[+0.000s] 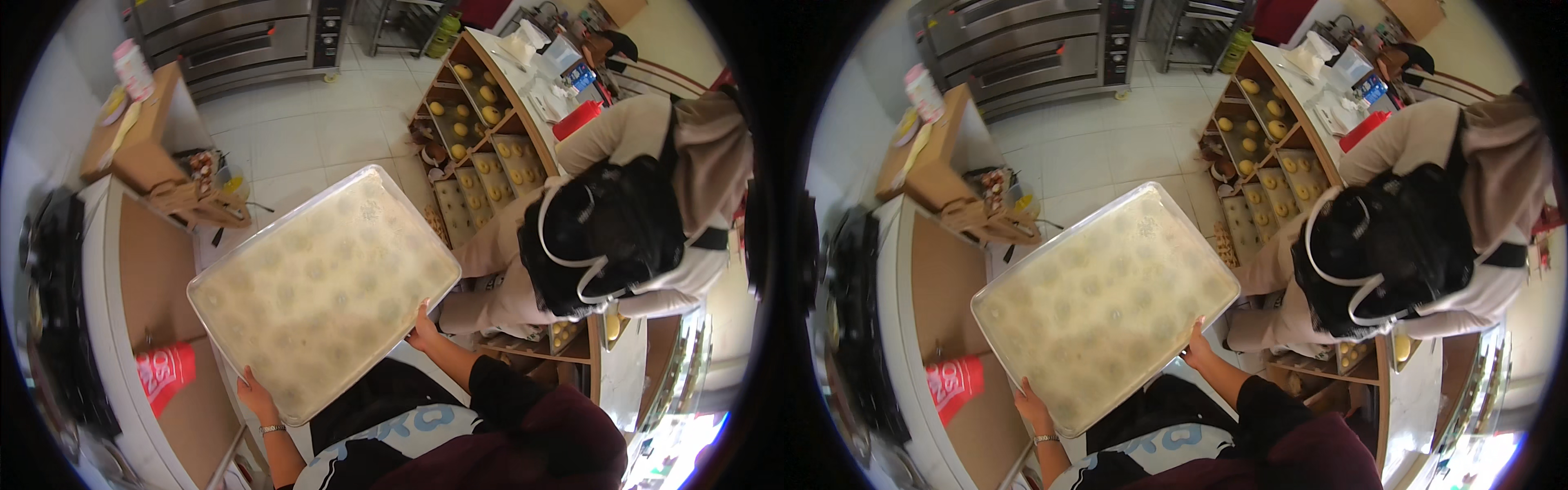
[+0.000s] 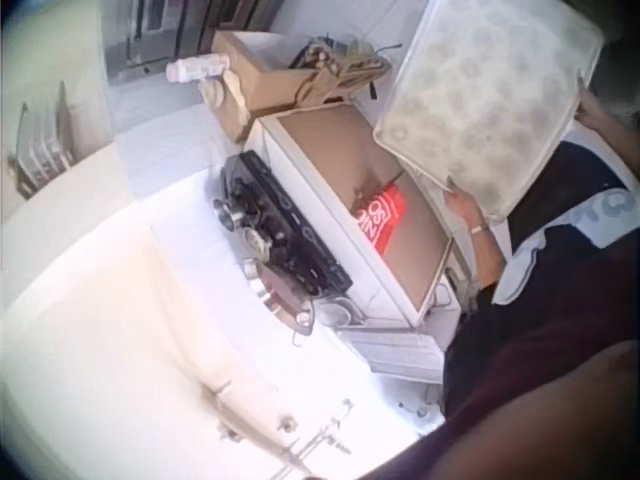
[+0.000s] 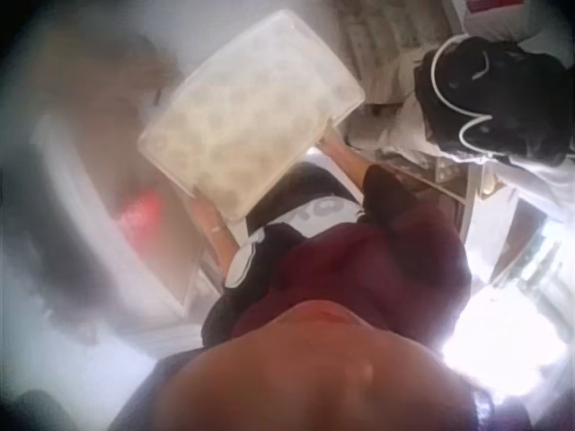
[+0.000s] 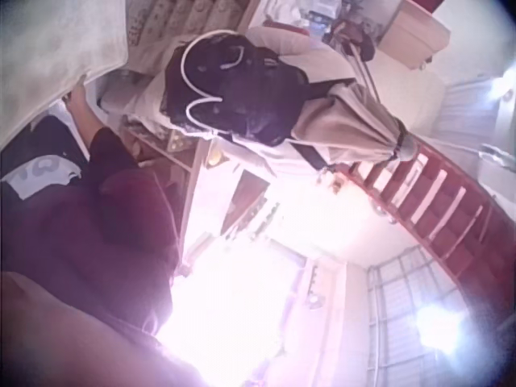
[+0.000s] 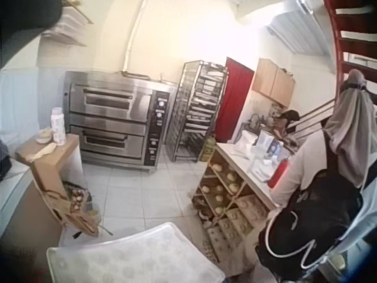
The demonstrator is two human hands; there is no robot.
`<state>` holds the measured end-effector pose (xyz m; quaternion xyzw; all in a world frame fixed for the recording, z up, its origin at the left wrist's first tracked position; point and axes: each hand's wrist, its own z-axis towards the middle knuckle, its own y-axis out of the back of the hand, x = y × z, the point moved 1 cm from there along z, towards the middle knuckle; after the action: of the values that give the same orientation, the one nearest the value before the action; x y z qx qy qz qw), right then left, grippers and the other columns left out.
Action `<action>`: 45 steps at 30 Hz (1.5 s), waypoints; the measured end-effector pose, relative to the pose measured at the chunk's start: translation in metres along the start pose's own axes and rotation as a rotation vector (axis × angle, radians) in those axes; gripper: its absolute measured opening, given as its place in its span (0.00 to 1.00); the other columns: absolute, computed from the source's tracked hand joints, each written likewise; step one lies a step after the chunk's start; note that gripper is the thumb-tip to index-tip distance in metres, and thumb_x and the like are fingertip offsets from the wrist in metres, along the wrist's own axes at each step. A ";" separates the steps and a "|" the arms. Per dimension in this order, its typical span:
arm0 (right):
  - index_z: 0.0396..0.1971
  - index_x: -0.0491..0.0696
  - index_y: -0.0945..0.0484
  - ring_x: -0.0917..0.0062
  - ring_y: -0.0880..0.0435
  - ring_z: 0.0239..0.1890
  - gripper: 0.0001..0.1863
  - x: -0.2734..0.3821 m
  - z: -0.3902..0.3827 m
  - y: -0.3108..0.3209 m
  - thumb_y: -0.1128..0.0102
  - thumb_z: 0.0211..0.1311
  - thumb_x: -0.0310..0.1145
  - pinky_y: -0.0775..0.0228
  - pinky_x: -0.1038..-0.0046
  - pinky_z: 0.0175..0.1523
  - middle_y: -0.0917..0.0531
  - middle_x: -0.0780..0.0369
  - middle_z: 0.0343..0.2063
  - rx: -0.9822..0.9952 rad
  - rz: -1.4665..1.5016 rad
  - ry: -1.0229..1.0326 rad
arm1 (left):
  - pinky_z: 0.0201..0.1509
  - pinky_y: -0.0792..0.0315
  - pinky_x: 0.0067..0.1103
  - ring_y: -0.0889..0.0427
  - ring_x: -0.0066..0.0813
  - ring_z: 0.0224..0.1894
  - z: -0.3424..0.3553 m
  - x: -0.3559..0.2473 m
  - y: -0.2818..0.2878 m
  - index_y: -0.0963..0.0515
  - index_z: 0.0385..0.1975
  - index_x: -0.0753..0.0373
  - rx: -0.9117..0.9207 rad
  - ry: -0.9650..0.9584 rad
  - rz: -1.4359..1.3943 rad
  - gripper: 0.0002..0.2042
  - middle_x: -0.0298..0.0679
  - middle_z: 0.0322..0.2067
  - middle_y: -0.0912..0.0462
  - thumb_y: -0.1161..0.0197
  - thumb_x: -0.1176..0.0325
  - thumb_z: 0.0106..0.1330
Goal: The person prepares dough balls on a tray by flattening them with their hand and then dips them into a container of white powder before placing them back on the tray.
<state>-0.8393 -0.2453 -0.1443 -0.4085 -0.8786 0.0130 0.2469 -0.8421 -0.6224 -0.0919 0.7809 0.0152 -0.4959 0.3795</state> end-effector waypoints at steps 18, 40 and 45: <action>0.59 0.43 0.45 0.65 0.36 0.58 0.41 0.075 0.298 0.047 0.69 0.59 0.65 0.44 0.65 0.62 0.37 0.57 0.58 -0.413 0.432 0.079 | 0.26 0.37 0.14 0.36 0.14 0.22 0.143 -0.009 -0.360 0.31 0.23 0.66 0.311 0.036 -0.030 0.16 0.29 0.19 0.29 0.48 0.59 0.66; 0.57 0.43 0.44 0.67 0.29 0.51 0.38 0.122 0.363 0.222 0.55 0.59 0.59 0.33 0.67 0.53 0.32 0.59 0.53 -0.516 0.434 0.257 | 0.49 0.28 0.31 0.24 0.40 0.44 0.064 0.022 -0.525 0.31 0.47 0.70 1.194 0.919 -0.474 0.26 0.45 0.42 0.24 0.51 0.84 0.41; 0.51 0.51 0.35 0.73 0.24 0.42 0.35 0.065 0.317 0.205 0.56 0.55 0.65 0.28 0.68 0.44 0.26 0.62 0.45 -0.575 1.136 0.295 | 0.53 0.32 0.29 0.30 0.40 0.53 0.034 0.060 -0.519 0.34 0.51 0.68 1.220 0.936 -0.556 0.32 0.42 0.47 0.26 0.48 0.87 0.36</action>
<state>-0.8702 -0.0049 -0.4410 -0.8565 -0.4512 -0.1504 0.2004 -1.0455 -0.2955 -0.4461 0.9440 0.0926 -0.1154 -0.2947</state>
